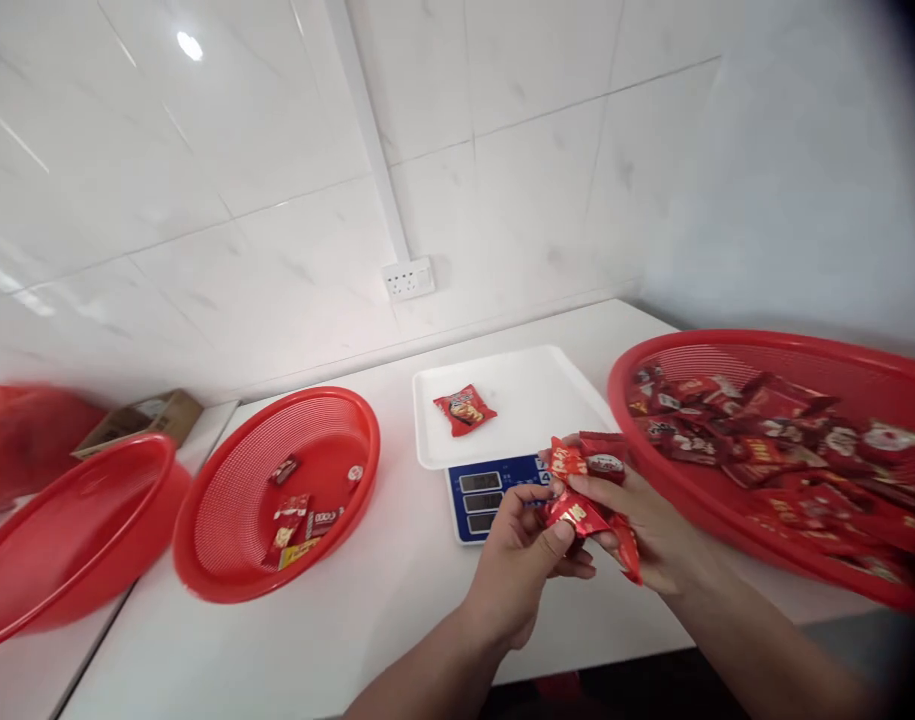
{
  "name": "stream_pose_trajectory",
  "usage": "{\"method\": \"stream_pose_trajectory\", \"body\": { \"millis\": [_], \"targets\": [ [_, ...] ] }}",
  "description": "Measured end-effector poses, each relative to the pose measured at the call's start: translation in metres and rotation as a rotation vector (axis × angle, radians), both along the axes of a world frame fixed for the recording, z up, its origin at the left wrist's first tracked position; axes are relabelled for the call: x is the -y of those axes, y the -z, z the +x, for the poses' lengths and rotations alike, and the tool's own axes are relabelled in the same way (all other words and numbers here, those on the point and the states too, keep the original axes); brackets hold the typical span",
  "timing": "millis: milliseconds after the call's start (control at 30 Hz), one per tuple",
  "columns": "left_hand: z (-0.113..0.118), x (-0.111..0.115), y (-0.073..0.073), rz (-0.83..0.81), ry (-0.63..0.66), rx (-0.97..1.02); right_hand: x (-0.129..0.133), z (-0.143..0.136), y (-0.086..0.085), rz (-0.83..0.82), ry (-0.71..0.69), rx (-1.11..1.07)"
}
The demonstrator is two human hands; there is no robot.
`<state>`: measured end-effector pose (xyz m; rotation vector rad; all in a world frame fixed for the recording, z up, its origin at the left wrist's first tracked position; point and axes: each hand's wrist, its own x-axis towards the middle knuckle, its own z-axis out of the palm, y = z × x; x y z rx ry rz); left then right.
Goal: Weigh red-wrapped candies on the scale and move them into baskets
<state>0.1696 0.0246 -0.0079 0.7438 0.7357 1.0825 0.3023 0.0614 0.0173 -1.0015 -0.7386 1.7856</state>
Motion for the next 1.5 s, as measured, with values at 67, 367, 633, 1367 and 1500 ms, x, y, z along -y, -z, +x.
{"method": "stream_pose_trajectory", "body": {
  "millis": [67,367,633,1367,1500],
  "targets": [
    [-0.005,0.002,0.002,-0.034,-0.037,0.007,0.002,-0.008,0.009,-0.068,0.004,-0.064],
    [-0.016,0.008,0.008,0.047,-0.143,-0.153,0.002,-0.007,0.023,-0.229,0.231,-0.08],
    [-0.037,-0.049,-0.012,0.425,-0.32,-1.037,0.014,0.01,0.033,-0.257,0.193,-0.036],
    [-0.001,-0.009,-0.008,0.435,-0.025,-0.966,0.036,0.0,0.034,-0.02,-0.074,0.194],
    [-0.004,-0.011,-0.001,0.359,-0.02,-0.768,0.037,-0.002,0.032,-0.036,-0.076,0.23]
  ]
}}
